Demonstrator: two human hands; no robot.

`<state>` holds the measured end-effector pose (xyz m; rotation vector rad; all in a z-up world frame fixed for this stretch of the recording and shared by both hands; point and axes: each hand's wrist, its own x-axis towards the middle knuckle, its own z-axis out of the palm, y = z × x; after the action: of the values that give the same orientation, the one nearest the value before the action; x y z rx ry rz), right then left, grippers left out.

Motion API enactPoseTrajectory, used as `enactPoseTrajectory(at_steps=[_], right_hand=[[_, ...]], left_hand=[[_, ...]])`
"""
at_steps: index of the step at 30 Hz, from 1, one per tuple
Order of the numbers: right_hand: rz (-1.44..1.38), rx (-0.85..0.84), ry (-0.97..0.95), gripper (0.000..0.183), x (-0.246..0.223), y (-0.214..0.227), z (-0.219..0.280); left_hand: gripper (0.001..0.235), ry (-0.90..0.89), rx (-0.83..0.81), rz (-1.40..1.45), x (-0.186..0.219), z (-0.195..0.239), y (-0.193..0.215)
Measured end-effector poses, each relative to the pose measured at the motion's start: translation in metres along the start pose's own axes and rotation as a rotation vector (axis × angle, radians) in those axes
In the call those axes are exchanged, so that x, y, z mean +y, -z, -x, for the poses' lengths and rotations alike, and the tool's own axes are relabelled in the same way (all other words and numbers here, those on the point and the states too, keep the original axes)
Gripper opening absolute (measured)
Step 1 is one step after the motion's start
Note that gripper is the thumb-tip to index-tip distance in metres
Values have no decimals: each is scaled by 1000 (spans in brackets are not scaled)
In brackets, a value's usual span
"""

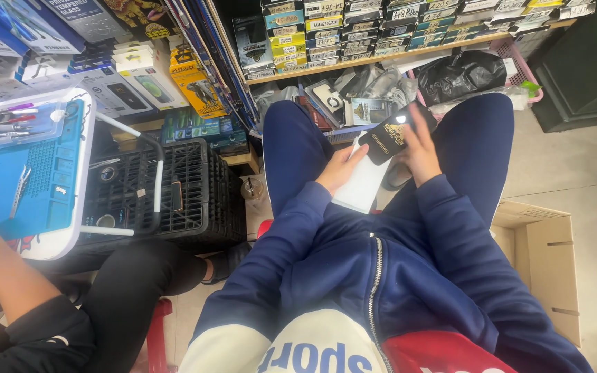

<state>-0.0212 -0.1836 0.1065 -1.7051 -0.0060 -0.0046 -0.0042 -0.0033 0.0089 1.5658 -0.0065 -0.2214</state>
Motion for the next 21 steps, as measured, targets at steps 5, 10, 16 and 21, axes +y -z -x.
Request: enactPoseTrajectory(at_steps=[5, 10, 16, 21], right_hand=[[-8, -40, 67, 56, -10, 2, 8], [259, -397, 140, 49, 17, 1, -10], [101, -313, 121, 41, 27, -7, -15], [-224, 147, -24, 69, 46, 15, -35]], left_hand=[[46, 6, -3, 18, 12, 6, -2], [40, -29, 57, 61, -1, -5, -2], [45, -13, 103, 15, -5, -2, -2], [43, 87, 24, 140, 39, 23, 1]])
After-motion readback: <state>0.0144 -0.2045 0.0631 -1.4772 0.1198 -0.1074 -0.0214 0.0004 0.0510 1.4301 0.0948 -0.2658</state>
